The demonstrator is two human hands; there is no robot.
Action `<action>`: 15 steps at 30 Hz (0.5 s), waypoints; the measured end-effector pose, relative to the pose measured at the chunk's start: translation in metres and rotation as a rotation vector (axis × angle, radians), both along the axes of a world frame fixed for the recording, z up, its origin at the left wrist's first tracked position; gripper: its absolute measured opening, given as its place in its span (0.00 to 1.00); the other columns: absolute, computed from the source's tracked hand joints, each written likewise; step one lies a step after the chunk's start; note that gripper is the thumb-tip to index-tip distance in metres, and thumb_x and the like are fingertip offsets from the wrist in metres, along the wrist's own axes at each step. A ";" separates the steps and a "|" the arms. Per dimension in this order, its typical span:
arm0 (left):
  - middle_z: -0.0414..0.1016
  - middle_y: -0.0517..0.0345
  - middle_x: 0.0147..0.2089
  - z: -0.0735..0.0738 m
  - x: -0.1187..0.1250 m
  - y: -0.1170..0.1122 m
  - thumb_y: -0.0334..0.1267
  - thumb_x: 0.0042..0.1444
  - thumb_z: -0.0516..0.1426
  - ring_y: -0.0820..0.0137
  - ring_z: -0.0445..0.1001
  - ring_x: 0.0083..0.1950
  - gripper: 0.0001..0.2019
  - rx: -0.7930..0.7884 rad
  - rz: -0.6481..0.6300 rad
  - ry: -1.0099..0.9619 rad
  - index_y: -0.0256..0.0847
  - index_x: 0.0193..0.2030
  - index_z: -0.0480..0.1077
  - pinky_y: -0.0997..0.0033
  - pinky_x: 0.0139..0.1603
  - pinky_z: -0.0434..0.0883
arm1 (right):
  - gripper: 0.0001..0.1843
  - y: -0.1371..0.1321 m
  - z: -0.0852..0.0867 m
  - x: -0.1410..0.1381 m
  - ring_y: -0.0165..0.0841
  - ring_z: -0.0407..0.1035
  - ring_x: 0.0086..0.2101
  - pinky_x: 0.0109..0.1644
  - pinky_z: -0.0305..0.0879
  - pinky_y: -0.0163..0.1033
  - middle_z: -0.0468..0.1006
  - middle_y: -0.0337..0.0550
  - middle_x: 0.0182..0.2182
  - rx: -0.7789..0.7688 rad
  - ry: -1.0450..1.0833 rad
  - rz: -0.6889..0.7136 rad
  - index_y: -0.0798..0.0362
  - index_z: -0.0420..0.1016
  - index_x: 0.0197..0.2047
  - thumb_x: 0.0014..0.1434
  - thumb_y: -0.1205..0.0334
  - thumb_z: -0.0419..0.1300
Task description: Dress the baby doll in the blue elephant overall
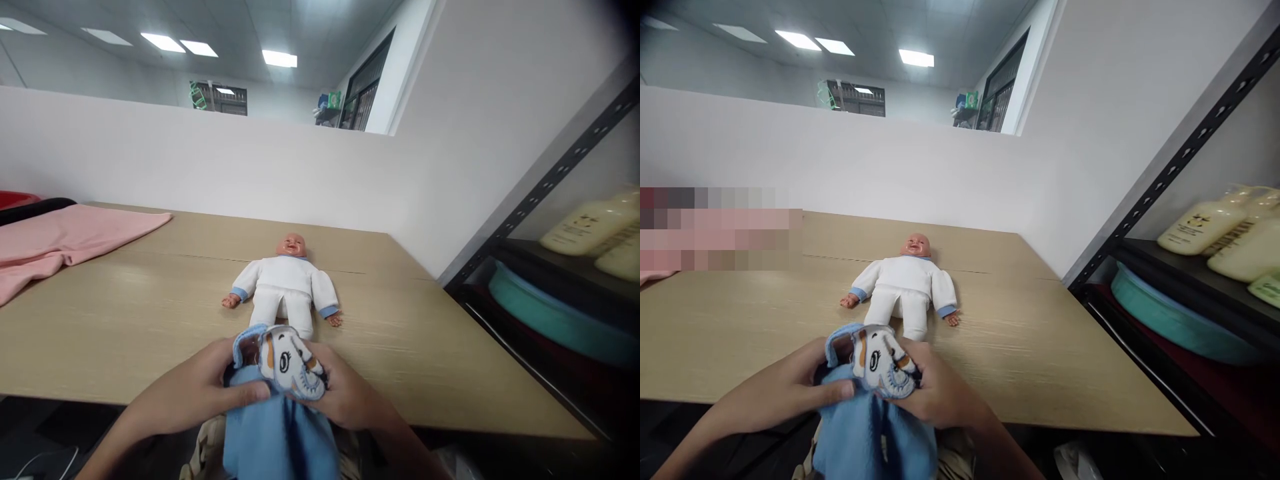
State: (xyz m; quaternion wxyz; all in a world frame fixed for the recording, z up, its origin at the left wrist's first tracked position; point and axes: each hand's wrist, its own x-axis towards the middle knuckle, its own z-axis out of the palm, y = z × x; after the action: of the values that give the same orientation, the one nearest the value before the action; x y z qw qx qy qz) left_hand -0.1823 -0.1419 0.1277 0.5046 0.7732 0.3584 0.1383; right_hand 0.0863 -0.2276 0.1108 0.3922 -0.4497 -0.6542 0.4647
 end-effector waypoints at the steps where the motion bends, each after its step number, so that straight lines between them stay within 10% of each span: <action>1: 0.85 0.47 0.60 -0.001 -0.003 0.001 0.69 0.57 0.72 0.45 0.80 0.62 0.37 0.001 -0.012 0.046 0.45 0.64 0.82 0.52 0.66 0.77 | 0.29 0.000 -0.003 0.000 0.49 0.81 0.51 0.60 0.80 0.50 0.89 0.50 0.52 -0.047 0.027 -0.032 0.49 0.87 0.60 0.63 0.40 0.78; 9: 0.80 0.46 0.71 -0.019 -0.001 0.017 0.70 0.66 0.65 0.46 0.73 0.74 0.33 -0.190 -0.046 -0.290 0.47 0.64 0.83 0.44 0.82 0.63 | 0.45 0.002 0.008 0.007 0.54 0.72 0.71 0.79 0.63 0.56 0.81 0.50 0.70 -0.226 0.033 0.251 0.45 0.75 0.77 0.63 0.43 0.80; 15: 0.84 0.43 0.67 -0.032 0.008 0.014 0.76 0.60 0.66 0.43 0.77 0.71 0.39 -0.420 0.085 -0.325 0.43 0.62 0.84 0.41 0.79 0.67 | 0.46 0.001 0.021 0.007 0.53 0.81 0.59 0.68 0.77 0.51 0.89 0.45 0.56 -0.395 0.015 0.277 0.47 0.87 0.62 0.40 0.48 0.91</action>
State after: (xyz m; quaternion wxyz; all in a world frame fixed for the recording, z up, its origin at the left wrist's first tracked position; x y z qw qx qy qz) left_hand -0.1748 -0.1278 0.0958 0.6985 0.6036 0.3256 0.2042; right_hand 0.0937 -0.2269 0.1320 0.2340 -0.4202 -0.6032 0.6363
